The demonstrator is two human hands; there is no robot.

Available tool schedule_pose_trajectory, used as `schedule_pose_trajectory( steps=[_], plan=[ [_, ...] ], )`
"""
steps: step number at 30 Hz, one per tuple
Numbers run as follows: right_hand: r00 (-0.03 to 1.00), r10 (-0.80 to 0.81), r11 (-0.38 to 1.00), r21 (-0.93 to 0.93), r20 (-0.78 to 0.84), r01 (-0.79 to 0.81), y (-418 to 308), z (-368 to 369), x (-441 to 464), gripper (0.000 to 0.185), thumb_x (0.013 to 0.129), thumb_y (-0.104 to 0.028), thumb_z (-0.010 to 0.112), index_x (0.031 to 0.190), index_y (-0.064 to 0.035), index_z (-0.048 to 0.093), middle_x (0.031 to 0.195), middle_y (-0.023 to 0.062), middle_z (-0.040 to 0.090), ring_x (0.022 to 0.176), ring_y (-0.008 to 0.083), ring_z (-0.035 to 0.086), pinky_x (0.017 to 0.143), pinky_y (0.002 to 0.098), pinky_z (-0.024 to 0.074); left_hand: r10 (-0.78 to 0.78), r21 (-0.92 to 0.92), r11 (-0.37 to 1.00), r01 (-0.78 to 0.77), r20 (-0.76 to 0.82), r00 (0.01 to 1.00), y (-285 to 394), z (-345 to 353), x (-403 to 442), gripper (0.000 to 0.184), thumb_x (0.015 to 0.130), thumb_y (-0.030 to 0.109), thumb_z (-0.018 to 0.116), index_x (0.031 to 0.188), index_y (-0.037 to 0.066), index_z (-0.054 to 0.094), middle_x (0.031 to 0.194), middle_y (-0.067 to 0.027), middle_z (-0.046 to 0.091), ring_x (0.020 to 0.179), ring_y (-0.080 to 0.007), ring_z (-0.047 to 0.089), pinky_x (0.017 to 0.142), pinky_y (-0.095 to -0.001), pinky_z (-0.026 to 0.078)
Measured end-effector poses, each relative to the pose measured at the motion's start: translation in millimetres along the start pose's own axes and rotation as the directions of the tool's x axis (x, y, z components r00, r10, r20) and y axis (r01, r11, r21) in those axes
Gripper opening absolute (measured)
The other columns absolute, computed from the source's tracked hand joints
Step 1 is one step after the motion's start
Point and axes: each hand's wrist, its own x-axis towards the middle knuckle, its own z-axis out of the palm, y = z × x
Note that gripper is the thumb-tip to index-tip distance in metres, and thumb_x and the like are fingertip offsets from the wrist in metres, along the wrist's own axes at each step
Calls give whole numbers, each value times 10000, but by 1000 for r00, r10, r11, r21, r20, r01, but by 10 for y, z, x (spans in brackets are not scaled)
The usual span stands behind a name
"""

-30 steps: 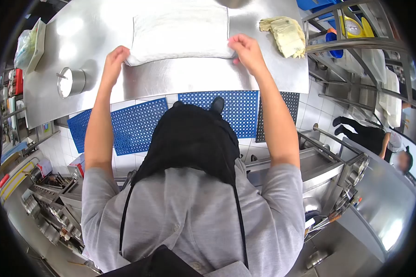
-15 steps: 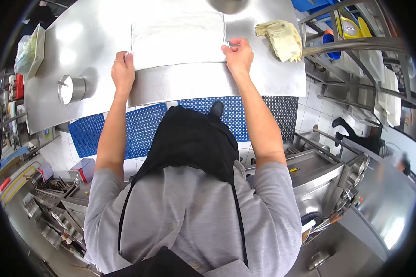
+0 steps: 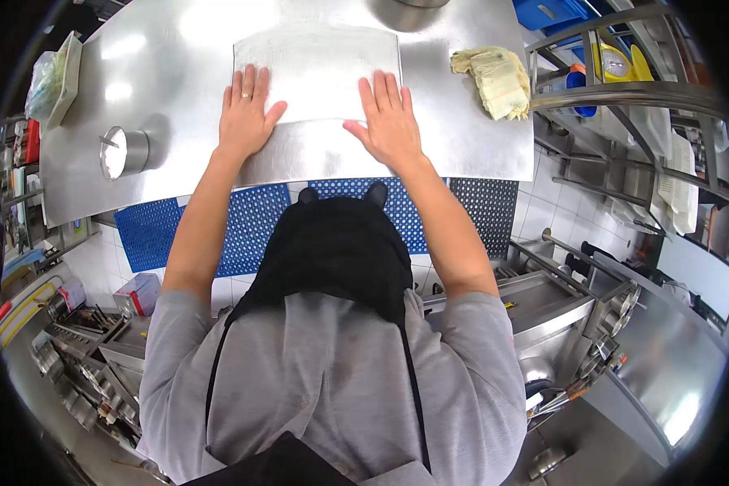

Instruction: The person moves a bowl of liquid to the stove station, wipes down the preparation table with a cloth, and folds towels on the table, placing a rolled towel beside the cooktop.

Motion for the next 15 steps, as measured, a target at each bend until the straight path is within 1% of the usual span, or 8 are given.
schedule_pose_trajectory(
  steps=[4,7,8,10,11,12,13,15],
  plan=[
    [999,17,999,28,51,-18,-196,-188,-527,780,970,-510,578,1539,-19,365,1594,294,299,1495,461,257,1189,581,249,27,-24,999,-26,48,998,212,-199,-391,736,1000,525,509,1562,73,364,1624,-236,296,1495,-462,257,1201,-572,220],
    [999,17,997,76,44,-21,-214,-254,-621,675,972,-434,606,1480,-15,456,1534,302,387,1444,479,337,1160,568,307,29,-42,999,-27,55,998,254,-224,-505,726,980,477,565,1547,60,387,1612,-240,321,1475,-472,287,1179,-571,268],
    [992,-2,988,152,-129,22,-113,-222,-526,522,957,-317,635,1385,-25,567,1420,279,518,1312,462,479,1090,530,393,21,-69,997,-21,3,1000,189,-215,-420,723,969,448,588,1545,58,391,1602,-241,336,1446,-474,325,1165,-560,294],
    [969,139,971,219,-202,-94,115,-240,-155,445,937,-245,644,1324,-27,612,1343,256,576,1228,442,526,1032,513,430,0,-124,992,-12,-92,996,-59,-167,-95,721,946,389,634,1540,55,398,1583,-243,367,1388,-477,400,1136,-538,346],
    [949,205,956,258,-238,-142,251,-224,72,409,927,-208,648,1294,-29,635,1304,244,606,1186,431,550,1003,504,448,-66,-161,986,51,-93,993,-178,-136,140,627,934,327,648,1478,67,475,1548,-239,411,1352,-467,429,1089,-505,398],
    [943,237,960,205,-232,-191,412,-156,267,368,911,-193,655,1245,-38,658,1267,226,628,1134,408,576,965,487,468,-135,-198,973,115,-90,987,-287,-119,354,540,922,264,662,1416,80,552,1513,-234,455,1315,-456,458,1041,-472,449],
    [935,267,960,153,-233,-236,565,-105,448,328,895,-177,663,1196,-47,681,1230,209,651,1082,385,602,928,469,488,-153,-187,971,147,-18,988,-381,-148,518,464,916,237,662,1347,80,588,1451,-224,501,1271,-432,495,1002,-452,470],
    [947,312,920,225,78,-321,814,-217,681,290,882,-191,679,1139,-56,697,1179,196,673,1031,367,628,889,445,507,-189,-160,965,209,133,973,-553,-226,788,318,905,182,661,1207,82,662,1328,-203,593,1183,-384,568,924,-413,512]
  ],
)
